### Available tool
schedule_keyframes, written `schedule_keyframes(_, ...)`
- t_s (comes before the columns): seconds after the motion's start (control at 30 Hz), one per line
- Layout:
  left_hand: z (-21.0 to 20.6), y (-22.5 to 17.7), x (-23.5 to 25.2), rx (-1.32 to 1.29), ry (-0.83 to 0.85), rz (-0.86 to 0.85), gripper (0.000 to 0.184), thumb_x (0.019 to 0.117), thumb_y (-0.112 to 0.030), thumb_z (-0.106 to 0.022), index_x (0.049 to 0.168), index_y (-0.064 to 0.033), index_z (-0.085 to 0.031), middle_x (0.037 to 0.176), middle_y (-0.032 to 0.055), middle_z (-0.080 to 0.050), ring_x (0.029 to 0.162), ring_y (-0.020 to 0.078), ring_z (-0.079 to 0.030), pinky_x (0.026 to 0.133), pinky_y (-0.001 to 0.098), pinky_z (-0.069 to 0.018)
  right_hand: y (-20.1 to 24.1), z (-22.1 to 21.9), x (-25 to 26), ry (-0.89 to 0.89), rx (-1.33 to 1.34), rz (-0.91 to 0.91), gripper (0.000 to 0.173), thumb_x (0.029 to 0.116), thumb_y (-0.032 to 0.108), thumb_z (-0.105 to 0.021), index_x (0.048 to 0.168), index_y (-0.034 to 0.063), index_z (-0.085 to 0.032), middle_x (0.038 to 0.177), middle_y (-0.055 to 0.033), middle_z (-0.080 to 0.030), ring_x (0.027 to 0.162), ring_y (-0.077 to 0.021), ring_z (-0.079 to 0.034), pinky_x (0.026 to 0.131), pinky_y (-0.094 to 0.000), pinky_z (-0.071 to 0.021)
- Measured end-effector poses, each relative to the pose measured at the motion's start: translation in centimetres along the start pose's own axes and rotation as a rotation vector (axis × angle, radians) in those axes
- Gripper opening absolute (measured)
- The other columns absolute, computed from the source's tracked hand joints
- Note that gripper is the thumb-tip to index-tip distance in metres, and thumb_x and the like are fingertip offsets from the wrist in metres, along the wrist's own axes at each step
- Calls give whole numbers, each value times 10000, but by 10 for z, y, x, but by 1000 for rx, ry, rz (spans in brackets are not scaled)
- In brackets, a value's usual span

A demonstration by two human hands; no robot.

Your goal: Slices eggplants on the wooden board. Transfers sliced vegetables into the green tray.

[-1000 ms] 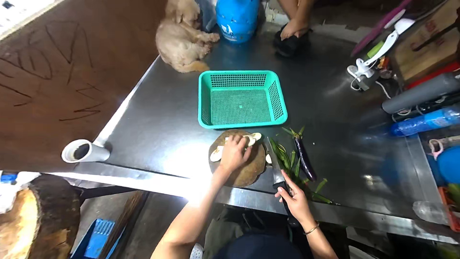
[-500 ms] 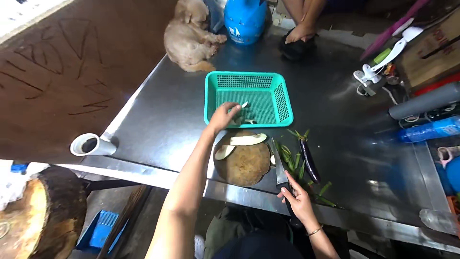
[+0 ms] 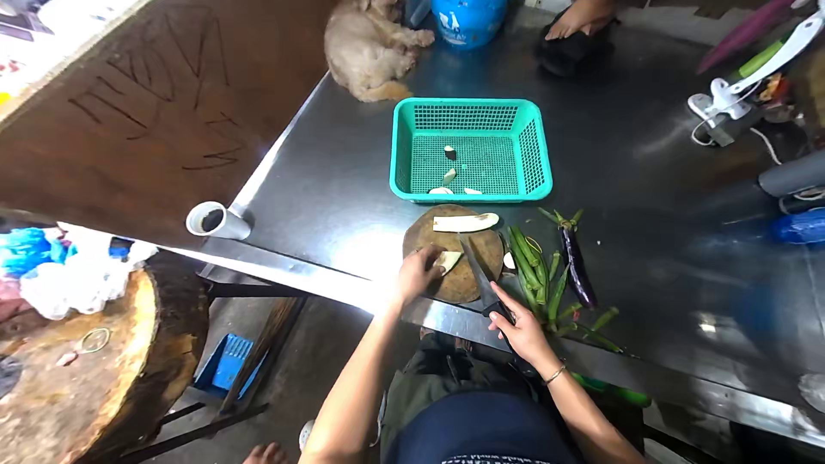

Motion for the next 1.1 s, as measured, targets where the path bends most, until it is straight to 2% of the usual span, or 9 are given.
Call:
schedule_keyframes(0.17, -16, -17, -29, 27, -245, -81, 249, 943, -164, -710, 1173, -68, -730, 1156, 127, -706, 1123, 300, -653, 1002, 500, -516, 4, 2, -3, -1, -96, 40, 540, 1021, 57, -550, 1551, 118, -465, 1526, -62, -540, 797, -57, -679, 677, -233, -570)
schedule_keyframes(0.33, -24, -15, -35, 90, -312, -155, 258, 947, -153, -711, 1198, -102, -729, 1163, 82, -729, 1149, 277, -655, 1038, 480, -496, -9, 8, -4, 11, -204, 49, 535, 1033, 104, -558, 1557, 162, -468, 1535, -64, -531, 852, -95, -696, 721, -262, -583)
schedule_keyframes(0.43, -24, -11, -37, 65, -337, -135, 272, 938, -148, -719, 1204, -89, -714, 1162, 101, -716, 1134, 280, -661, 1021, 489, -514, -6, 10, -5, -17, -310, 127, 527, 1029, 124, -566, 1548, 170, -488, 1422, -111, -616, 880, -133, -702, 779, -282, -592)
schedule_keyframes(0.53, -19, -7, -42, 6, -374, -77, 288, 930, -163, -738, 1181, -35, -680, 1083, 137, -717, 995, 281, -698, 920, 490, -561, 11, 7, -8, -38, -475, 236, 514, 1021, 118, -562, 1531, 160, -516, 1332, -159, -666, 1082, -243, -699, 951, -378, -566)
schedule_keyframes(0.67, -12, -3, -48, -165, -364, 30, 349, 920, -202, -757, 1195, -23, -640, 1009, 113, -722, 858, 196, -709, 819, 411, -596, 29, -3, -4, -34, -577, 305, 503, 1023, 105, -549, 1521, 175, -532, 1332, -151, -670, 1097, -286, -707, 918, -436, -588)
schedule_keyframes(0.8, -11, 13, -40, -242, -237, 140, 361, 941, -289, -744, 1194, -52, -644, 1015, 95, -718, 908, 181, -705, 867, 430, -581, 39, -8, 3, -22, -575, 332, 501, 1019, 108, -552, 1515, 177, -540, 1321, -150, -675, 1093, -283, -707, 919, -436, -586)
schedule_keyframes(0.9, -7, 11, -30, -210, -185, 158, 336, 1000, -263, -675, 1251, -42, -655, 1131, 142, -720, 1032, 237, -705, 967, 480, -549, 38, -10, 8, -3, -585, 298, 504, 1019, 100, -554, 1519, 162, -533, 1322, -152, -674, 1110, -289, -699, 945, -435, -573)
schedule_keyframes(0.97, -4, 7, -27, -175, -220, 167, 369, 1011, -253, -660, 1306, -30, -647, 1201, 174, -705, 1093, 280, -695, 1008, 501, -529, 35, -12, 11, 11, -603, 265, 509, 1022, 102, -552, 1526, 161, -523, 1321, -156, -672, 1105, -289, -698, 945, -431, -570)
schedule_keyframes(1.1, -6, 10, -33, -167, -363, 205, 449, 942, -229, -753, 1298, 9, -621, 1161, 195, -695, 1043, 297, -692, 968, 491, -542, 31, -14, 15, 47, -653, 215, 510, 1039, 118, -538, 1543, 183, -500, 1340, -156, -658, 1121, -288, -692, 960, -432, -565)
Point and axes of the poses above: each hand's wrist, its own x-axis towards the middle knuckle, its own z-axis out of the back of the hand, y = z × x, the point moved 10 cm from there along x, towards the middle knuckle
